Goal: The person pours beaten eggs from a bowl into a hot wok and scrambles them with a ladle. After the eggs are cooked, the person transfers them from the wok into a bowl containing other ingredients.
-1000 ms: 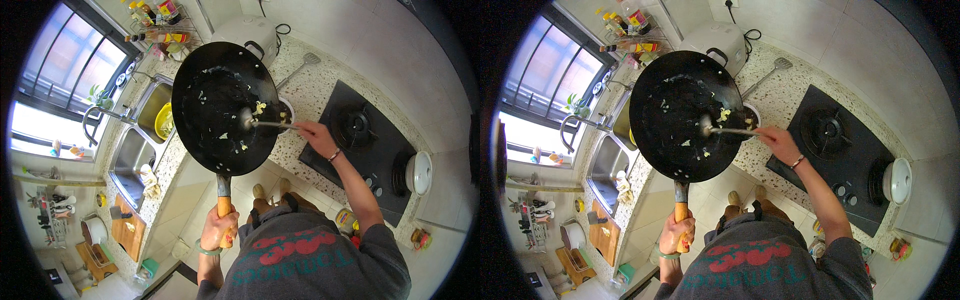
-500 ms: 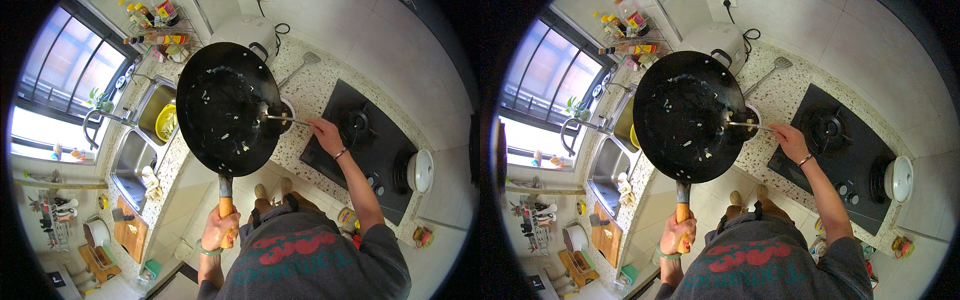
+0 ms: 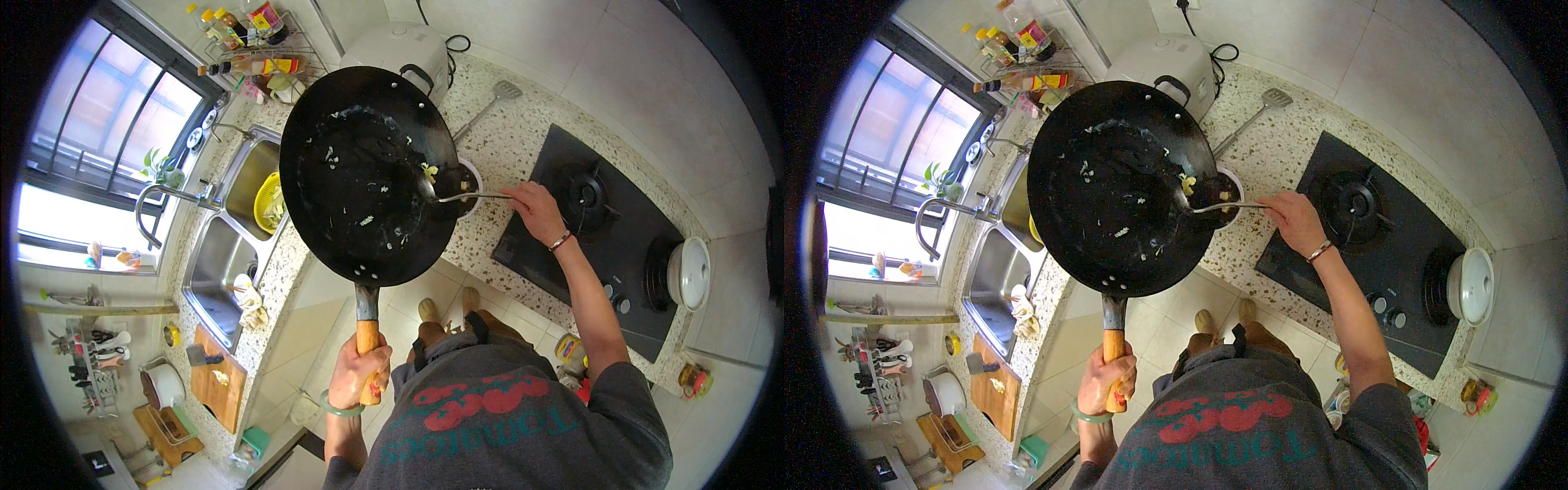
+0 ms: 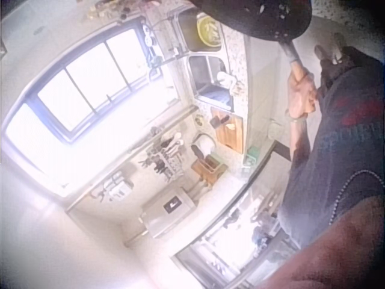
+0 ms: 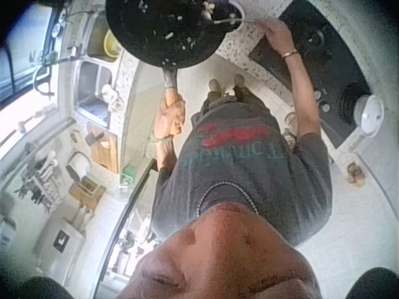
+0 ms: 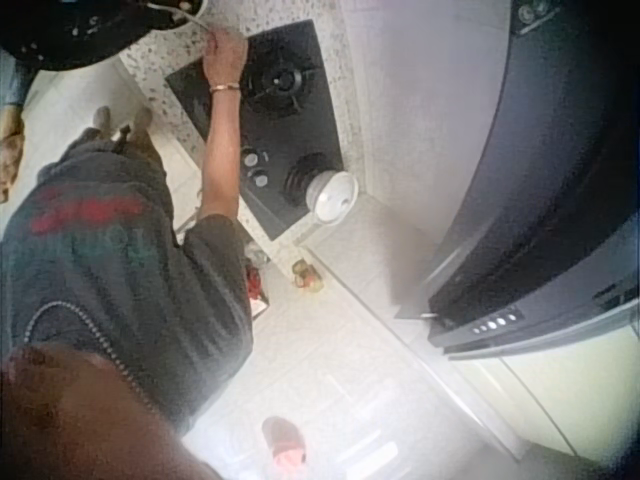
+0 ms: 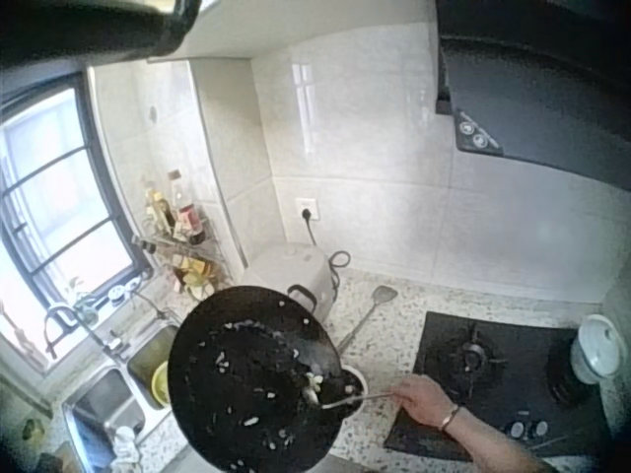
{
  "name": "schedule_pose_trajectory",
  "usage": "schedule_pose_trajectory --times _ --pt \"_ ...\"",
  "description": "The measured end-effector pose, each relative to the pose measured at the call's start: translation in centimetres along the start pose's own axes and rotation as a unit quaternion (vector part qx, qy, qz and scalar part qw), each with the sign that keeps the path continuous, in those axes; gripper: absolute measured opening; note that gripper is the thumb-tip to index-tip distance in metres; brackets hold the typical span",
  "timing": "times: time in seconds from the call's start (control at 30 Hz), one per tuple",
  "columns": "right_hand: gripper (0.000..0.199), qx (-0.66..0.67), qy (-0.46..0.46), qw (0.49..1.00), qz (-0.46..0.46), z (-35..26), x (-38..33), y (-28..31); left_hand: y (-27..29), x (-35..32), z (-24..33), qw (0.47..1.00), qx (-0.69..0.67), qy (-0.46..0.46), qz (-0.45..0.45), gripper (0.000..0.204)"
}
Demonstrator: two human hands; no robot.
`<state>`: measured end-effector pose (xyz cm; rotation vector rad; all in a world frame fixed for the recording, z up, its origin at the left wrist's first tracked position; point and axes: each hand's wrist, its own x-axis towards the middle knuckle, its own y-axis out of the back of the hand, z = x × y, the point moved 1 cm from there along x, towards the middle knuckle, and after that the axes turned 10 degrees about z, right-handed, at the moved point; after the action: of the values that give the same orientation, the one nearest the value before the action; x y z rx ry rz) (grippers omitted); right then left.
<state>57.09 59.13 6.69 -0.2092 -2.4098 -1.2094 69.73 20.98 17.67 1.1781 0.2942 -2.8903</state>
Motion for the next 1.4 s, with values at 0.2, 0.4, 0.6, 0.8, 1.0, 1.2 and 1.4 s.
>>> schedule_pose_trajectory --times 0.2,0.4,0.6,0.8,1.0,1.2,1.4 --pt "0.021 0.101 -0.058 0.993 0.020 -3.8 -1.0 -2.6 0.2 0.5 -0.1 1.000 0.004 -0.005 0.000 0.018" --pt "0.022 0.051 -0.071 0.994 0.068 -2.9 -2.4 -4.2 0.4 0.6 0.5 1.000 0.010 -0.006 -0.004 0.017" --pt "0.022 -0.062 -0.108 0.992 0.033 -1.7 -3.2 -0.3 1.2 0.9 0.3 1.000 0.021 -0.013 -0.001 0.017" --pt "0.022 0.037 -0.142 0.985 0.089 -3.5 -2.5 -4.3 1.8 0.8 1.1 0.999 0.034 -0.006 -0.002 0.016" --pt "0.023 0.011 -0.157 0.983 0.095 -3.8 -2.8 -4.9 2.6 0.5 1.7 0.998 0.064 -0.006 -0.007 0.017" --pt "0.021 0.011 -0.215 0.971 0.100 -3.2 -7.3 -1.7 3.8 1.1 1.7 0.997 0.080 -0.022 -0.008 0.016" --pt "0.021 0.064 -0.192 0.969 0.139 -6.3 -6.8 -4.6 4.6 1.7 2.5 0.996 0.081 -0.025 -0.003 0.014"
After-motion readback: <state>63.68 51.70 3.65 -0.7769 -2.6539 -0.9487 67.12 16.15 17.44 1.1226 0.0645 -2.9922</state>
